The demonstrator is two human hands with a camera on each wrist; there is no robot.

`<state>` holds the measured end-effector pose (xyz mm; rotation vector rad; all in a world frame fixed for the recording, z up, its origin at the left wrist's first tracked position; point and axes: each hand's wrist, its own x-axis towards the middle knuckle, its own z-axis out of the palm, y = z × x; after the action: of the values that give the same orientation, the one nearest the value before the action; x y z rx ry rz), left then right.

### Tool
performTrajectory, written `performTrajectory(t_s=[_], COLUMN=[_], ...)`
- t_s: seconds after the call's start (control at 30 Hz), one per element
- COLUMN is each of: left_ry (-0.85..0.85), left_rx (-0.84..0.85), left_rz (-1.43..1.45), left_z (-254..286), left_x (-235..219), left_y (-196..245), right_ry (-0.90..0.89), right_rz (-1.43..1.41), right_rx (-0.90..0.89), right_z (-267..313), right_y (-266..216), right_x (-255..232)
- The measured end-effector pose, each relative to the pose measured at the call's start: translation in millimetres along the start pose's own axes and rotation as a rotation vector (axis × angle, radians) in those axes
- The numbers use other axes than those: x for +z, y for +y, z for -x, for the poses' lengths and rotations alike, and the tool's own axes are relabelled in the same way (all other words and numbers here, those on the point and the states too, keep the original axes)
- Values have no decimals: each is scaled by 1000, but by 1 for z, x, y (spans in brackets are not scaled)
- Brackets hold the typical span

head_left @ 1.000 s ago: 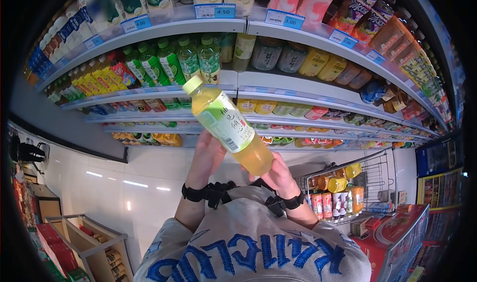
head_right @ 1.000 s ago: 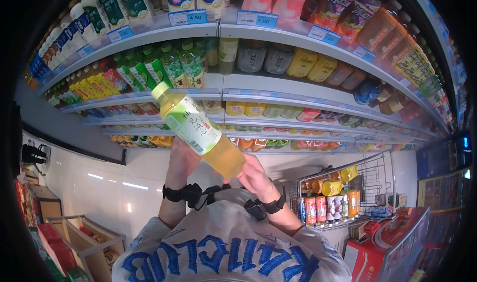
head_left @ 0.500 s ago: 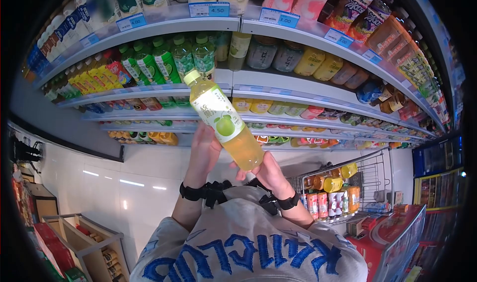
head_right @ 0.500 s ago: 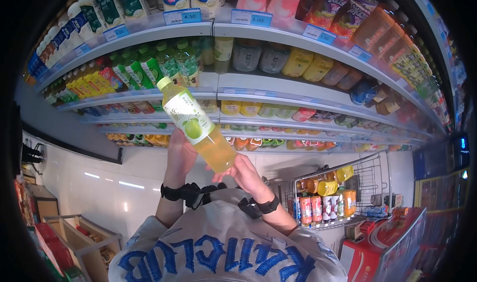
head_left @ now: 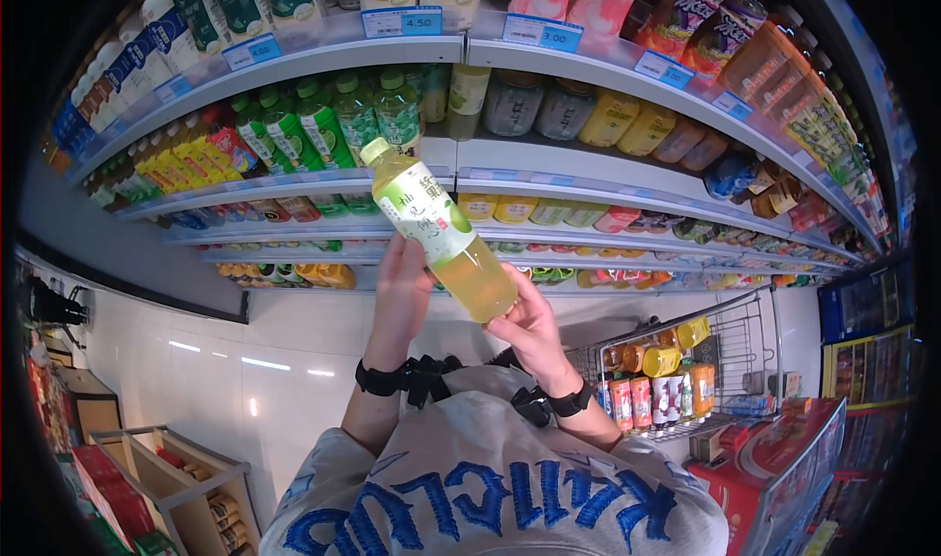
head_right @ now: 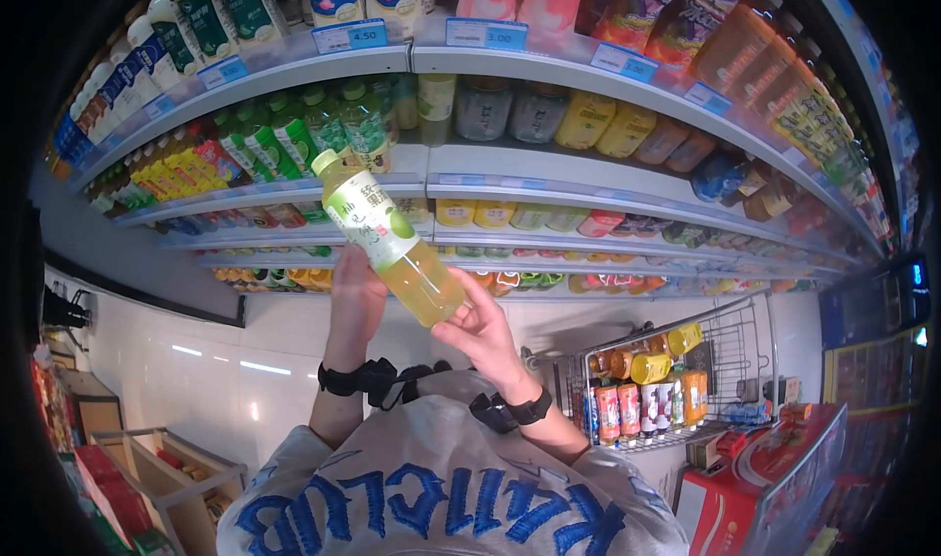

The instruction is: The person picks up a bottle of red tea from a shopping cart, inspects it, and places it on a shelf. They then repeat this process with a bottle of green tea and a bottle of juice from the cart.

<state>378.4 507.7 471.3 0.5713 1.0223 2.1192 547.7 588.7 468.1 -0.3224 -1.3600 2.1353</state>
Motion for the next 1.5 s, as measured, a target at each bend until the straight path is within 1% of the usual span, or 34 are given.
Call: performTrajectory(t_s=[0.07, 0.1, 0.17, 0.2, 0.27, 0.3, 0.37, 0.4, 0.47, 0.6, 0.67, 0.7, 0.77, 0.8, 0.87, 0.9, 0.97, 1.0, 1.07, 1.1, 1.17, 1.2, 1.27, 1.37, 1.4, 1.47, 1.5], left_ry=[12, 11, -99, -97, -152, -150, -136, -135, -124, -119, -229, -236, -388, -391, -480, -483, -561, -563, -542, -543, -472, -470, -455, -398, -398, -257, -259], left_rx=[-79, -81, -59, -56, -90, -89, -163, -164, -122, -74, -2, -6, -34, -38, 11, 10, -13, -15, -49, -48, 15, 12, 30, 54, 53, 74, 69], left_rz=[161, 160, 176, 175, 69, 68, 140, 141, 39, -69, -130, -133, -149, -153, -210, -213, -235, -235, -226, -227, -208, -207, -53, -5, -5, -144, -141], left_z=[0, 1, 3, 2, 1, 1, 0, -1, -2, 1, 2, 5, 11, 11, 14, 15, 15, 16, 19, 20, 21, 21, 16, 7, 4, 1, 2], left_x=[-13, -15, -17, -21, -30, -29, -22, -16, -2, -2, -13, -16, -21, -17, -6, -1, 4, 4, 3, 1, -5, -5, -2, -4, -7, -11, -10], left_y=[-6, -5, -3, -6, -15, -14, -9, -3, 11, 16, 10, 12, 18, 22, 35, 41, 50, 50, 51, 49, 44, 44, 44, 37, 34, 28, 26], right_ry=[-134, -132, -293, -296, -351, -353, -276, -275, -227, -222, -235, -230, -287, -284, -292, -291, -344, -341, -346, -347, -389, -388, -421, -395, -395, -358, -353], right_rz=[-300, -301, -538, -538, -326, -327, -173, -173, -158, -154, -77, -80, -81, -86, -97, -99, 81, 80, -104, -104, -58, -59, -89, -45, -45, -112, -111], right_rx=[55, 55, 282, 283, 206, 207, 143, 144, 127, 158, 146, 141, 101, 98, 132, 128, 136, 135, 161, 160, 180, 184, 218, 244, 244, 209, 210], right_z=[1, 2, 0, -1, -1, -2, -2, -3, -7, -11, -12, -12, -12, -12, -12, -13, -12, -11, -8, -7, -3, 0, 5, 9, 9, 12, 13], right_y=[9, 13, 17, 16, 9, 7, 5, 2, -1, 4, 4, 7, 14, 16, 15, 11, 1, 2, 7, 8, 9, 12, 14, 13, 12, 11, 6], right_x=[-6, -10, -16, -15, -11, -8, 0, 3, 7, 5, 4, 2, -5, -7, -12, -14, -16, -17, -19, -20, -21, -22, -24, -25, -26, -26, -23])
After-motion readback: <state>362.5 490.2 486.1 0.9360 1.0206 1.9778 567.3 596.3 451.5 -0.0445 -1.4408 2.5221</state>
